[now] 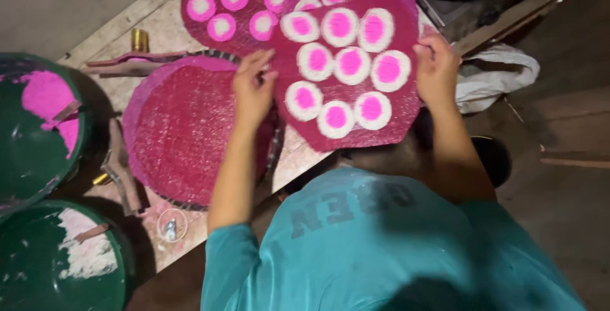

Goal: The person scoops white and pink powders into a cylindrical mold, presses them into a flat surface, and removes the mold to form layered circular shapes. The person repeats this process to create multiple decorative circles.

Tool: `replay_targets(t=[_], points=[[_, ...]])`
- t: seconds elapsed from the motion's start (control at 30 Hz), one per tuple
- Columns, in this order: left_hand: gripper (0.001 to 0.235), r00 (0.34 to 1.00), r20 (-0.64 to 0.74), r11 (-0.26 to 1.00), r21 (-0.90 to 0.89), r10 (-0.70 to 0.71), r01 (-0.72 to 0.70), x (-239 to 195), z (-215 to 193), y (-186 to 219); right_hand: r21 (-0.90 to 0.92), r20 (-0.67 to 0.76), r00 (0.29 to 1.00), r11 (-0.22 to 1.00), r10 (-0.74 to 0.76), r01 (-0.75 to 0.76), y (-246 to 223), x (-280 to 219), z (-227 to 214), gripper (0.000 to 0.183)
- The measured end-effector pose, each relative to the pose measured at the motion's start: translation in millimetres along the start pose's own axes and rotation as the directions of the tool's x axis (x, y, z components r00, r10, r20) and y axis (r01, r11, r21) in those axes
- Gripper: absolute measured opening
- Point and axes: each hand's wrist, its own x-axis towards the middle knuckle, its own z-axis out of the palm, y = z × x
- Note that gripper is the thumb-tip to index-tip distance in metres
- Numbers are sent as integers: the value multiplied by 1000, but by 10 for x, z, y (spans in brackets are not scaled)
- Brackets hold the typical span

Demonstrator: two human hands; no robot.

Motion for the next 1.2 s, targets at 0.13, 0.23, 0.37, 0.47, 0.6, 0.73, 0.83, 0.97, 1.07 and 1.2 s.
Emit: replay_targets(t=[0.13, 0.23, 0.37, 0.47, 0.6, 0.73, 0.83, 0.97, 1.07, 1.2], points=[[49, 992, 123, 998, -56, 34, -28, 339, 966, -408, -74, -51, 934, 931, 354, -357, 567, -259, -246, 7], [50, 987, 154, 998, -62, 36, -27, 541, 1358, -738, -62, -131, 921, 924, 366, -376, 959, -396, -239, 9], [50, 974, 209, 989, -101, -84, 107, 689, 1583, -1088, 17, -162, 909, 922, 385, -387, 1383, -513, -167, 8], [47, 981, 195, 997, -70, -4, 18, 660, 1559, -1202, -16, -119, 877, 882, 465, -470, 1587, -679, -121, 8], [45, 995, 61, 986, 147, -81, 72, 547, 1332, -980, 7, -185, 891, 907, 414, -420, 1787, -819, -239, 10], [44, 997, -71, 999, 7, -32, 32, 113, 740, -559, 124, -289, 873, 920, 392, -371, 1814, -981, -309, 15], [43, 976, -196, 995, 19, -97, 103, -379, 161, -246, 336, -272, 820, 848, 503, -409, 1646, -1013, -153, 26], [38, 892, -321, 947, -129, -319, 293, -1079, -641, 80, 496, -124, 920, 826, 371, -267, 1060, -827, 447, 32], [37, 832, -432, 938, -155, -347, 311, -1598, -1142, 191, 497, 44, 978, 845, 203, -197, 353, -644, 977, 29], [42, 762, -558, 905, 41, -330, 423, -2391, -1636, 42, 621, 319, 947, 764, -43, -174, -733, -459, 1735, 24]])
